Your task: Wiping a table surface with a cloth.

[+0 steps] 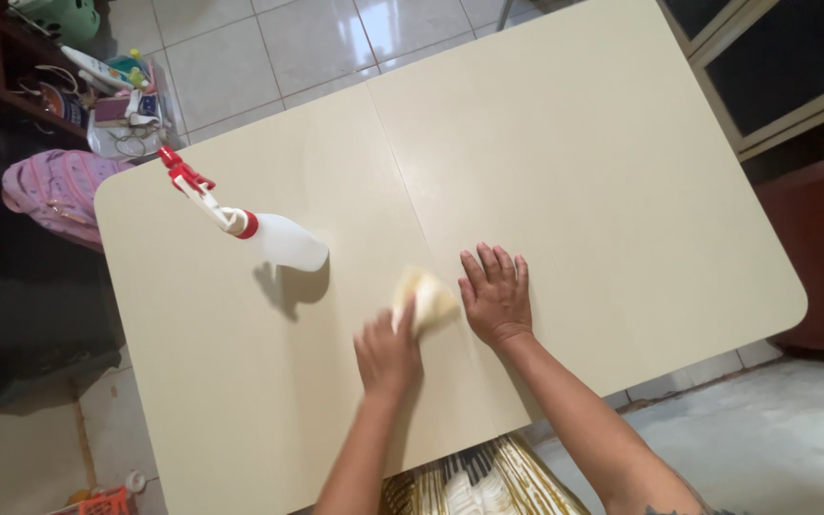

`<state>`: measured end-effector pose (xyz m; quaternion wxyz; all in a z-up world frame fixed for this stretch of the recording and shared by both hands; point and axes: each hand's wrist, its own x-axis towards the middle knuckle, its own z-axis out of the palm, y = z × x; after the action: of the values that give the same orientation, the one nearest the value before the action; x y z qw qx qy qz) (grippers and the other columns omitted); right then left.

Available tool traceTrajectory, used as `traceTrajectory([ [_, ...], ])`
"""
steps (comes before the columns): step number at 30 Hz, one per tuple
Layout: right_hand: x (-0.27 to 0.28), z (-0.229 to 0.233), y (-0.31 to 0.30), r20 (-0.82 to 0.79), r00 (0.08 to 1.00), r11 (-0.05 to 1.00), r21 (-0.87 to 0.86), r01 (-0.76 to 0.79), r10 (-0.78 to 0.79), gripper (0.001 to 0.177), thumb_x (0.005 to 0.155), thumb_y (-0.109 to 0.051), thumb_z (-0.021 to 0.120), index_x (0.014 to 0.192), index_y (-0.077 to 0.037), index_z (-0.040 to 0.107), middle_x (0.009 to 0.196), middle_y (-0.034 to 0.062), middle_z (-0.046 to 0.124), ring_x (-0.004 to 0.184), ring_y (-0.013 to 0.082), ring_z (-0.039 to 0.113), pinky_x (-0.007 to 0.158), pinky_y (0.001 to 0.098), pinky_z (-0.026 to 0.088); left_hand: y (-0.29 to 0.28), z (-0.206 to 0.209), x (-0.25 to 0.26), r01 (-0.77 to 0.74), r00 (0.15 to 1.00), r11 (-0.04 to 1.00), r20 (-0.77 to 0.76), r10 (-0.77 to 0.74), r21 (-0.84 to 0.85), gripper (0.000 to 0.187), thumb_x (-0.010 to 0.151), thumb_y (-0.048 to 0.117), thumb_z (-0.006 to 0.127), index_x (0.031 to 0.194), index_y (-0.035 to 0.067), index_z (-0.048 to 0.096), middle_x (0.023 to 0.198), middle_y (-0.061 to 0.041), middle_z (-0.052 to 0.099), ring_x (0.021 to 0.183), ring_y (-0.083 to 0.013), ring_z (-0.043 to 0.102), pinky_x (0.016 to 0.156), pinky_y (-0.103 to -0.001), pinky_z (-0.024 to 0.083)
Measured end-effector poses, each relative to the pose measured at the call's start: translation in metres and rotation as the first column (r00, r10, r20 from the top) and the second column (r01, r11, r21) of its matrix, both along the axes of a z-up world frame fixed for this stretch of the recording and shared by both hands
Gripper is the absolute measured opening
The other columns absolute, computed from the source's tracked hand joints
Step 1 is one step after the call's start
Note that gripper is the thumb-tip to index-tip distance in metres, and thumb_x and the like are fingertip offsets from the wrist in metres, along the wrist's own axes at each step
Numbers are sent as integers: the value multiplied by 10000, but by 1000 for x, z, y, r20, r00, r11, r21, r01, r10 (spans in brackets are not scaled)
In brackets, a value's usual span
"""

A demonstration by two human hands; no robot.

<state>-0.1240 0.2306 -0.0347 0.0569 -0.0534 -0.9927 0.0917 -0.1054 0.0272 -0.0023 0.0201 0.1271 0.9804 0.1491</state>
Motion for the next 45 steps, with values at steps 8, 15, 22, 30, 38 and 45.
traceTrajectory([
  [8, 0, -3, 0, -7, 1000, 1000, 18, -6, 6, 485, 1026, -404, 463, 1473, -221, 508, 1535, 71, 432, 1435, 273, 358, 1223, 546, 187, -35, 8, 100, 251, 956, 967, 143, -255, 48, 675, 802, 148, 719, 1437, 303, 555, 1118, -89, 619, 959, -314, 577, 886, -485, 428],
  [15, 1, 1, -1, -38, 999, 1000, 7, -14, 14, 478, 1019, -399, 480, 1462, -223, 523, 1528, 69, 449, 1439, 273, 362, 1221, 550, 195, 2, 2, -72, -155, 983, 983, 88, 163, -94, 587, 933, 309, 665, 1485, 333, 467, 1261, -102, 589, 1094, -332, 573, 914, -510, 418],
  [22, -3, 5, -1, -32, 999, 1000, -24, 2, -2, 470, 1013, -394, 493, 1450, -224, 531, 1523, 68, 454, 1433, 271, 365, 1215, 550, 195, 14, 1, -56, -266, 948, 960, 158, 277, -87, 626, 902, 280, 678, 1480, 366, 456, 1264, -85, 576, 1101, -320, 567, 923, -508, 412],
  [30, 0, -2, 0, 10, 1000, 999, 37, -7, 6, 485, 1025, -409, 452, 1475, -233, 499, 1539, 62, 433, 1445, 263, 353, 1231, 533, 177, -31, -2, 107, 288, 957, 957, 9, -289, 45, 599, 828, 136, 680, 1405, 281, 608, 1094, -94, 616, 897, -309, 571, 833, -481, 434],
  [38, 0, 1, 0, -23, 1000, 999, 43, -13, 14, 490, 1026, -411, 454, 1479, -229, 496, 1541, 62, 438, 1446, 265, 350, 1229, 534, 177, -10, 7, -55, -89, 995, 991, 47, 94, -95, 569, 949, 249, 633, 1486, 337, 465, 1256, -117, 605, 1071, -324, 578, 925, -502, 418],
  [45, -2, 8, -2, -16, 1000, 1000, -10, 0, 0, 471, 1020, -394, 482, 1461, -231, 517, 1526, 56, 440, 1447, 260, 347, 1229, 540, 191, 1, -1, -59, -119, 988, 990, 92, 126, -75, 612, 924, 279, 664, 1501, 308, 461, 1249, -131, 586, 1074, -339, 566, 918, -512, 409],
])
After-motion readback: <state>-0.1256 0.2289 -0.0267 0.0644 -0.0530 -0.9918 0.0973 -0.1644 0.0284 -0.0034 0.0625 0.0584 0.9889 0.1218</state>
